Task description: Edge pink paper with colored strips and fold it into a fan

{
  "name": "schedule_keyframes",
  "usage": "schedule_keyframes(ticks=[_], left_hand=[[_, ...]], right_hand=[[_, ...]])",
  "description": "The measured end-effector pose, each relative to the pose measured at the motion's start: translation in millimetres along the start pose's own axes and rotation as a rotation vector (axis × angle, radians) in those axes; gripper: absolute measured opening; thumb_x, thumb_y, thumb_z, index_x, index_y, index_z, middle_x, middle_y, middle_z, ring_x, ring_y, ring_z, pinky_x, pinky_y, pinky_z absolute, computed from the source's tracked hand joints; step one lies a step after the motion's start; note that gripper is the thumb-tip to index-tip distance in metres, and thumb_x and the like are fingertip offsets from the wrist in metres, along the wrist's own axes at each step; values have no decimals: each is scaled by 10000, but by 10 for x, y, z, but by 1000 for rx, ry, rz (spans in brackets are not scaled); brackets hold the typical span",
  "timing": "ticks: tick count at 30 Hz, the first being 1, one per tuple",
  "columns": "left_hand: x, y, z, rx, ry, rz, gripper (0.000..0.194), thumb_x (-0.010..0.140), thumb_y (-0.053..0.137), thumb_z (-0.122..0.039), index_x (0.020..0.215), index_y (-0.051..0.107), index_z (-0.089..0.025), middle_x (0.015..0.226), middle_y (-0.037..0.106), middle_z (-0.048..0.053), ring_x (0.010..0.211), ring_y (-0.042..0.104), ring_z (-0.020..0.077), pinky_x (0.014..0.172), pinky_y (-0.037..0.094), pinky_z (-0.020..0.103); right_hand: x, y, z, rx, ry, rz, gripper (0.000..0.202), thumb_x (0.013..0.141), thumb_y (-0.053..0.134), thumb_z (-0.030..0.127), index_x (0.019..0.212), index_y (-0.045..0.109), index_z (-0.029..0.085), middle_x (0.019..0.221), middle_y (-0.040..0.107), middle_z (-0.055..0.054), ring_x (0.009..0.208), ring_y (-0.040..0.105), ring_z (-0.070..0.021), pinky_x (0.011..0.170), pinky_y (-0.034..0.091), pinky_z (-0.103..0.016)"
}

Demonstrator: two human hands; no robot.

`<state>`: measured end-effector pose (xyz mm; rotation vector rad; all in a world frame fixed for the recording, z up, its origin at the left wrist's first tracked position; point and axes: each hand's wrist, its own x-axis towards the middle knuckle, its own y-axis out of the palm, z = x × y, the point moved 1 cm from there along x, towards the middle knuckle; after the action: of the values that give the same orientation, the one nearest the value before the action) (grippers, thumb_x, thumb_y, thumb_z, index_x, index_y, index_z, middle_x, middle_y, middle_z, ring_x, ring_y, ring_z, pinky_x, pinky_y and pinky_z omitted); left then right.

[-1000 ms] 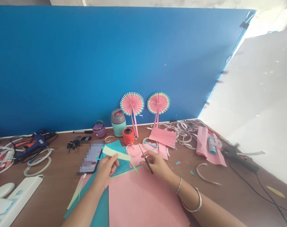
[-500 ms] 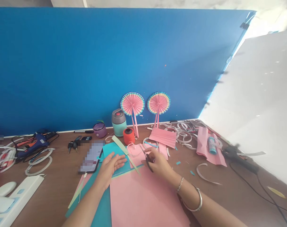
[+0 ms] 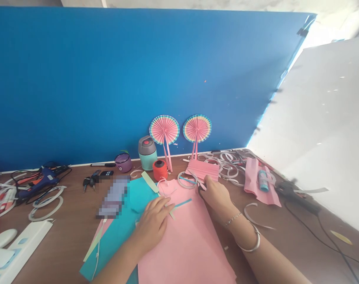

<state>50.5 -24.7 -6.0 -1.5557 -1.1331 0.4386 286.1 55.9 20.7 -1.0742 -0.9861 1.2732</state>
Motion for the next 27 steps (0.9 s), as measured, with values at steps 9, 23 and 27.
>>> schedule_keyframes(ticks=[9,23,27], left_hand=[[58,5,115,-64,-76,15,657,750,337,51,1308,495,-256,1210,617,52,1068,502,214,882,438,408],[64,-7,89,-435,-224,-233,402,887,407,-192,1273,506,-252,880,596,42,872,539,199,856,419,380],[31,-130,-61,-897,-346,-246,707,874,491,-263,1468,107,-256,813,549,-9,856,550,162,893,405,351]], right_hand=[[74,50,-107,30,-3,109,239,769,553,263,986,576,166,988,640,-111,904,592,-241,617,351,-269],[-42,97,82,717,-278,-31,207,821,504,297,897,663,188,712,635,-20,667,565,-152,578,379,-232],[-269,144,329,1128,-552,356,267,829,572,403,890,714,185,873,630,-50,724,541,-134,661,433,-251]])
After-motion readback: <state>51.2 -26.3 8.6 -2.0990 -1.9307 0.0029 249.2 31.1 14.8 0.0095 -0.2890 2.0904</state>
